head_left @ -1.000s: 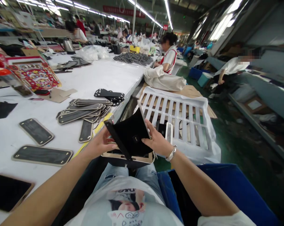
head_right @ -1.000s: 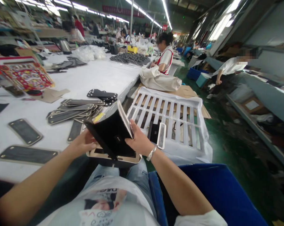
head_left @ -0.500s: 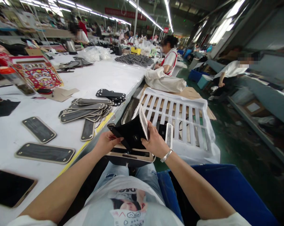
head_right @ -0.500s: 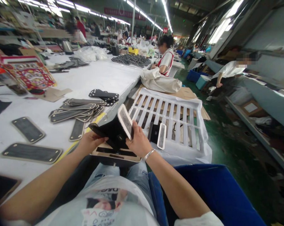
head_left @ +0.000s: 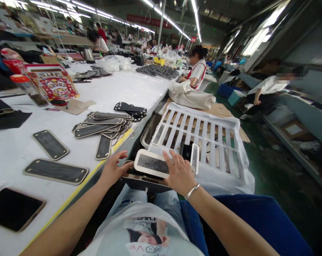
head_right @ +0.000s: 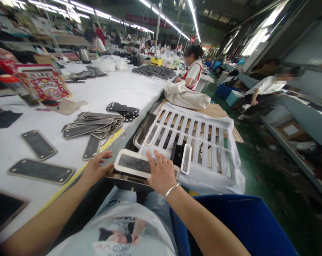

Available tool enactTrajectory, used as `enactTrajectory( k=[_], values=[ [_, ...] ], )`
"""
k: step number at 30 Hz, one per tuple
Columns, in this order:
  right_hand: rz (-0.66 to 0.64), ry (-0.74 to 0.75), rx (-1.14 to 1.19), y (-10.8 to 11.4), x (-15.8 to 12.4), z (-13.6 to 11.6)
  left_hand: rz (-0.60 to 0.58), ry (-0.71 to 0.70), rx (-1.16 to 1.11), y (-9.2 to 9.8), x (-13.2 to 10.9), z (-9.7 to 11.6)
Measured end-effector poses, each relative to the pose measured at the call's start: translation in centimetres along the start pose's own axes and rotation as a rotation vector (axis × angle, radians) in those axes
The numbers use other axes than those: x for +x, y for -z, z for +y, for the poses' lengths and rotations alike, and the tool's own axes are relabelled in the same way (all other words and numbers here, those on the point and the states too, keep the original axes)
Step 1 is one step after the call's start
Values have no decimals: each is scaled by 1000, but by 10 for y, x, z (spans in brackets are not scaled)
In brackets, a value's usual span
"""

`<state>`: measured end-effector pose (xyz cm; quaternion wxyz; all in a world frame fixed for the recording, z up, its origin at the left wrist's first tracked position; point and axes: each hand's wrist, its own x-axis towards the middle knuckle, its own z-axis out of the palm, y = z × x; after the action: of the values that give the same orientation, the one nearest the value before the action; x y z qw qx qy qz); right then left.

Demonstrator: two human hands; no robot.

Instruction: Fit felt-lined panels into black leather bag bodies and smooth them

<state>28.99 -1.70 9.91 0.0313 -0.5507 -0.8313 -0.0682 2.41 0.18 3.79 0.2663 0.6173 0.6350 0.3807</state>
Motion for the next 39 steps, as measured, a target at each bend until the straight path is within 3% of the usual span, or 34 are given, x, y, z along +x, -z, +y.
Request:
enactTrajectory(
  k=[4, 10, 13, 16, 21, 26, 31, 39],
  values=[
    [-37, 40, -67, -11, 7, -20, 5, -16, 72, 12, -8, -8],
    [-117, 108, -93, -33, 23, -43, 121, -71, 148, 15, -46, -20],
    [-147, 109, -96, -34, 24, -42, 133, -204, 198, 15, -64, -30],
    [-175, 157, -95, -33, 24, -38, 65, -431, 311, 11, -72, -37],
    [-159, 272, -108, -38, 22, -39, -11, -633, 508, 1, -67, -40],
    [-164, 338, -138, -38, 16, -47, -120, -675, 607, -2, -61, -44],
    [-241, 329, -172, -30, 17, -54, -152, -692, 577, 1, -60, -43],
    [-364, 347, -135, -23, 42, -59, -215, -805, 557, 11, -43, -35]
  ],
)
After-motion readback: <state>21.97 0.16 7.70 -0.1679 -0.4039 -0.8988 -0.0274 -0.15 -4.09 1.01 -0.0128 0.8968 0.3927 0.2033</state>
